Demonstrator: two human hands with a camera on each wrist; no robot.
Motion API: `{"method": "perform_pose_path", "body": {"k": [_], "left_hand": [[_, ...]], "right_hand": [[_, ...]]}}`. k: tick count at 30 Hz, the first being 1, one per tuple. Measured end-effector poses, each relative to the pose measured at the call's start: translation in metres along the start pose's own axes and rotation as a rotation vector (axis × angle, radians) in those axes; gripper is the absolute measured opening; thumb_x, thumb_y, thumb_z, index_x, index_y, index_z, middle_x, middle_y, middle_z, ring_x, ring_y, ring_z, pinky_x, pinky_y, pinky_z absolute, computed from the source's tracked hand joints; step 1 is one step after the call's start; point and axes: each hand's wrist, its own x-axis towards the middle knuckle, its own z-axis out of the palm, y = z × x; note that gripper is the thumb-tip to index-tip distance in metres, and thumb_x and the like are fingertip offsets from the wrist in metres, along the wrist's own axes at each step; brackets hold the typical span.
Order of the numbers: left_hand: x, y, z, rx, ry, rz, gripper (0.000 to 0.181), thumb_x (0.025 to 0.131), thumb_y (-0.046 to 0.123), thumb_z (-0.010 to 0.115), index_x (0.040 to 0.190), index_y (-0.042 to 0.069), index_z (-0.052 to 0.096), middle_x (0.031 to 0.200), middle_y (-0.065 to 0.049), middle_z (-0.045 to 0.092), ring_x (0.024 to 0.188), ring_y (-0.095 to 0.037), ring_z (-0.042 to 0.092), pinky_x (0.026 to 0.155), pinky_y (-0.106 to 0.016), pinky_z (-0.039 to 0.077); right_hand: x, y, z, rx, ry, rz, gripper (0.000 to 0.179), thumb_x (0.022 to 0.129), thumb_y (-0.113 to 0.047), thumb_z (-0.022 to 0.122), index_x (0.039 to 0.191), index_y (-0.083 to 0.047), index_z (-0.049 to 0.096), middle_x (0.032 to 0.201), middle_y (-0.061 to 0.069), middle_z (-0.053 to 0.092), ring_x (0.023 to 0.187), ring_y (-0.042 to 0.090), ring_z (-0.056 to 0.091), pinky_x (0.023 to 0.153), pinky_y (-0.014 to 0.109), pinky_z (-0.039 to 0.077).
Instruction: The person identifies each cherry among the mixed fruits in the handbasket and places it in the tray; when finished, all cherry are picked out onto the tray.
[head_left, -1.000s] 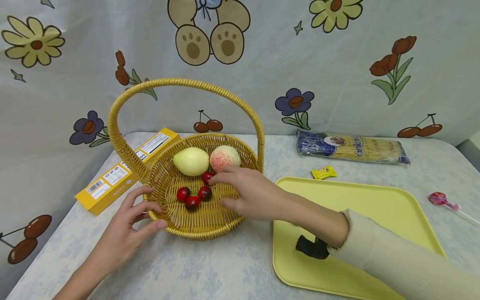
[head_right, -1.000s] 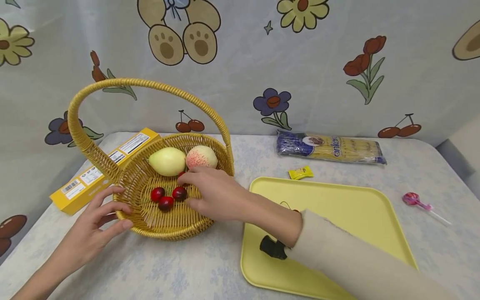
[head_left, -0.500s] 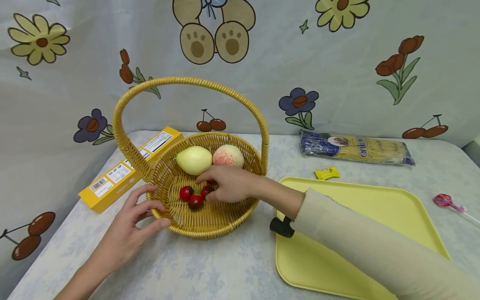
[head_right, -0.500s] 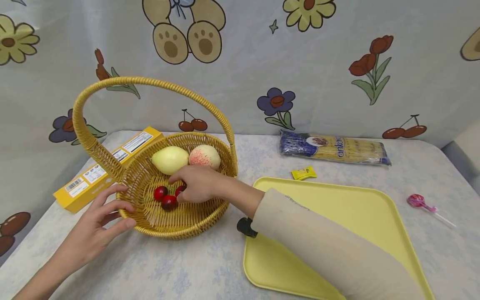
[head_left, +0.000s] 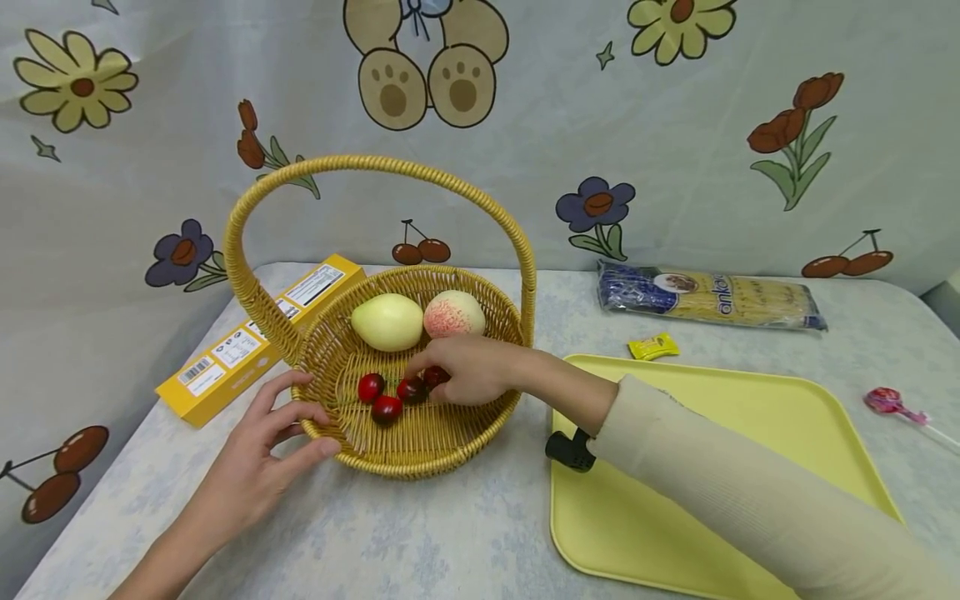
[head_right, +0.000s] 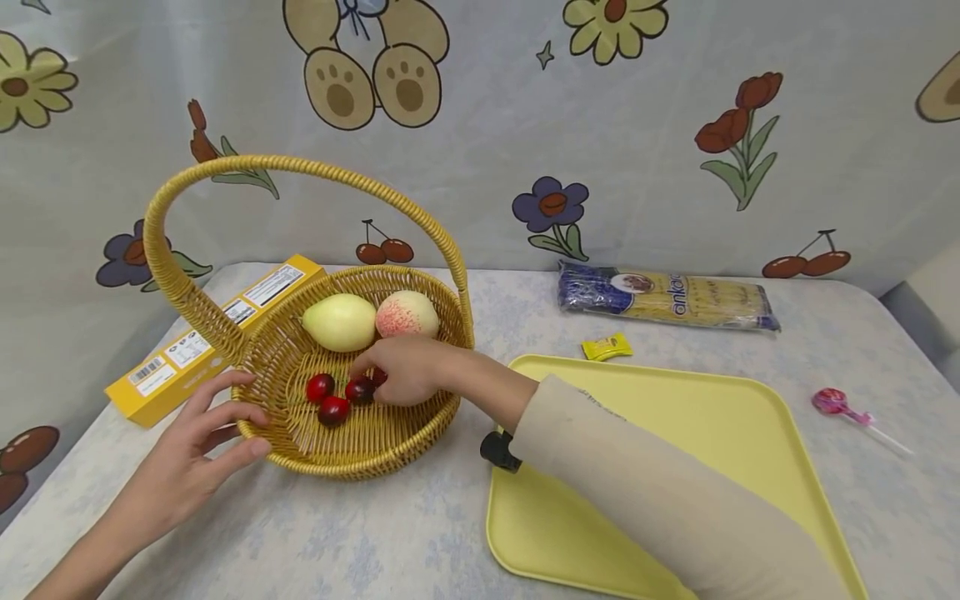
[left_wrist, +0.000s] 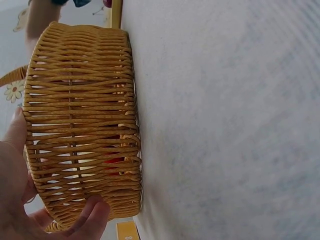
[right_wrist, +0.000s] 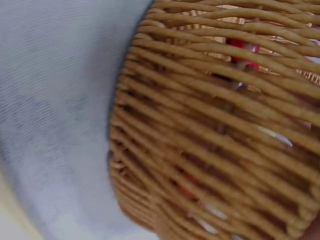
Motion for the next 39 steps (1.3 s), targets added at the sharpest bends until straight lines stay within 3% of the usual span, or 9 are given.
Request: {"method": "perform_pose_path", "body": {"k": [6, 13, 22, 32, 39], "left_hand": [[0.0, 0.0, 0.0, 0.001, 0.003, 0.001, 0.019, 0.083, 0.004, 0.079, 0.097, 0.01, 0.068, 0.139, -0.009, 0.04, 0.114, -0.004, 0.044, 0.087, -0.006, 0.044], [-0.001, 0.0, 0.001, 0.009, 0.006, 0.007, 0.018, 0.083, 0.005, 0.079, 0.097, 0.011, 0.068, 0.139, -0.009, 0.041, 0.114, -0.004, 0.043, 0.086, -0.006, 0.044], [-0.001, -0.001, 0.001, 0.005, 0.009, 0.007, 0.017, 0.084, 0.005, 0.078, 0.097, 0.011, 0.068, 0.139, -0.009, 0.041, 0.115, -0.007, 0.043, 0.086, -0.006, 0.044], [-0.003, -0.002, 0.0, 0.012, 0.013, -0.007, 0.018, 0.084, 0.005, 0.078, 0.096, 0.011, 0.068, 0.139, -0.009, 0.041, 0.115, -0.006, 0.043, 0.086, -0.006, 0.044], [-0.002, -0.001, 0.001, -0.006, 0.014, 0.006, 0.018, 0.084, 0.004, 0.078, 0.097, 0.011, 0.068, 0.139, -0.009, 0.04, 0.114, -0.004, 0.045, 0.087, -0.006, 0.044]], "right_hand": [[-0.002, 0.001, 0.001, -0.006, -0.028, 0.011, 0.045, 0.093, -0.007, 0.066, 0.137, -0.013, 0.057, 0.126, 0.002, 0.06, 0.108, 0.015, 0.051, 0.099, 0.031, 0.042], [-0.002, 0.0, 0.004, -0.019, -0.002, 0.035, 0.048, 0.092, -0.009, 0.07, 0.137, -0.013, 0.058, 0.132, 0.001, 0.058, 0.119, 0.014, 0.051, 0.105, 0.032, 0.04], [-0.008, 0.001, 0.009, -0.029, 0.231, -0.05, 0.026, 0.089, -0.006, 0.07, 0.114, -0.01, 0.072, 0.109, 0.0, 0.065, 0.096, 0.013, 0.055, 0.085, 0.031, 0.047], [-0.029, -0.011, 0.007, -0.032, 0.351, -0.149, 0.031, 0.095, -0.011, 0.065, 0.126, -0.007, 0.065, 0.122, 0.003, 0.063, 0.112, 0.013, 0.056, 0.096, 0.031, 0.046], [-0.053, -0.012, 0.009, 0.018, 0.44, -0.241, 0.025, 0.093, -0.012, 0.067, 0.118, -0.01, 0.07, 0.116, -0.002, 0.066, 0.109, 0.009, 0.058, 0.094, 0.03, 0.047]]}}
